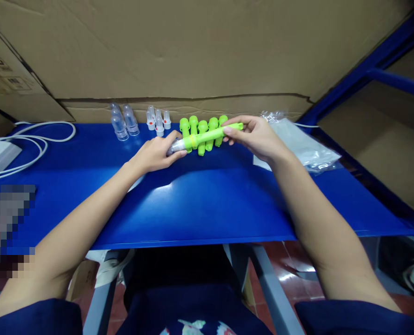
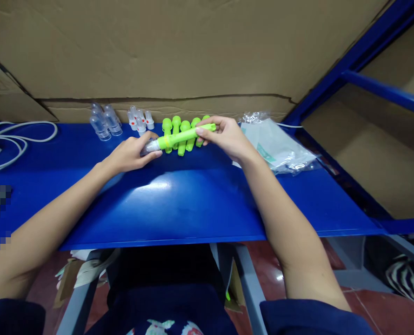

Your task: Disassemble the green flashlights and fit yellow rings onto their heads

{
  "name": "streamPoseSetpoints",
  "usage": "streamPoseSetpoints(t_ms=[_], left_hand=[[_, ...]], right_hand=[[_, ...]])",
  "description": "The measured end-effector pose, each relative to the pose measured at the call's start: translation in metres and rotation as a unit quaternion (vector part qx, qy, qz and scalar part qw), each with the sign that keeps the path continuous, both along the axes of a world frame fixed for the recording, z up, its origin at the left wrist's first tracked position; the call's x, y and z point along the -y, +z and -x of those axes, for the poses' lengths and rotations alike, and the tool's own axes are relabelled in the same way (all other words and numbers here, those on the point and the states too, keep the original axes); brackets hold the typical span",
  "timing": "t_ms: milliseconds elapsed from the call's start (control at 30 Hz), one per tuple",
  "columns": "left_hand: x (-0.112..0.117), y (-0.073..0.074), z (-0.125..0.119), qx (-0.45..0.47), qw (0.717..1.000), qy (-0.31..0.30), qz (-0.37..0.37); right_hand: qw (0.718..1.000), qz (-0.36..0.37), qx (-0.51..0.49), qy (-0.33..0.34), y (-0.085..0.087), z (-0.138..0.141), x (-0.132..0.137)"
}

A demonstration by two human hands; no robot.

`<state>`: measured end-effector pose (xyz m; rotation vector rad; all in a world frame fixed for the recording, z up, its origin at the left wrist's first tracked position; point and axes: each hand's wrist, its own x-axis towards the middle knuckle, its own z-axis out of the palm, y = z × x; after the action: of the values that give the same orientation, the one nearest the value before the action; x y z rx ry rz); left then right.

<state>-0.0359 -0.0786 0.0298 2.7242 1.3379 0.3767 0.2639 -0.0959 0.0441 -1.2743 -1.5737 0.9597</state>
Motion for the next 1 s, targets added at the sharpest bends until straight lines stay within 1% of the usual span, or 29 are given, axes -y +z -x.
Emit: streamPoseSetpoints(t_ms=[100,300,367,433,500,533,600,700,767,867,1000], left_hand=[[-0.004,0.0,0.004,0.031,1.0,-0.001,0.002],[0.0,0.003,0.003,0.04,0.999,-0.008,0.016],[-0.002,0.001,0.003,0.068,0.998,-0.006,0.018],[-0.01,-0.006,0.006,0.127,0.992,-0.002,0.013],[-0.025,-0.016,0.013,0.193,0.981,-0.001,0.009],[-0.033,-0.022,0.018,0.223,0.975,0.001,0.02],[-0.049,-0.032,0.029,0.278,0.958,0.018,0.067],[-0.063,-0.038,0.044,0.309,0.942,0.04,0.123],[-0.064,-0.035,0.051,0.307,0.94,0.051,0.14],[-0.06,-0.027,0.055,0.298,0.941,0.077,0.142],[-0.057,-0.017,0.057,0.284,0.949,0.108,0.088]], right_hand=[[0.999,-0.035,-0.012,-0.028,0.0,-0.01,-0.004],[0.998,-0.039,-0.018,-0.041,-0.008,-0.011,-0.01],[0.997,-0.052,-0.026,-0.047,-0.011,-0.012,-0.012],[0.996,-0.063,-0.031,-0.061,-0.012,-0.016,-0.016],[0.994,-0.065,-0.039,-0.077,-0.014,-0.02,-0.019],[0.993,-0.062,-0.046,-0.084,-0.014,-0.022,-0.021],[0.992,-0.055,-0.06,-0.092,-0.015,-0.023,-0.022],[0.992,-0.044,-0.066,-0.093,-0.015,-0.02,-0.022],[0.993,-0.04,-0.062,-0.094,-0.014,-0.017,-0.02],[0.994,-0.036,-0.042,-0.098,-0.012,-0.014,-0.018],[0.994,-0.048,-0.022,-0.092,-0.012,-0.014,-0.019]])
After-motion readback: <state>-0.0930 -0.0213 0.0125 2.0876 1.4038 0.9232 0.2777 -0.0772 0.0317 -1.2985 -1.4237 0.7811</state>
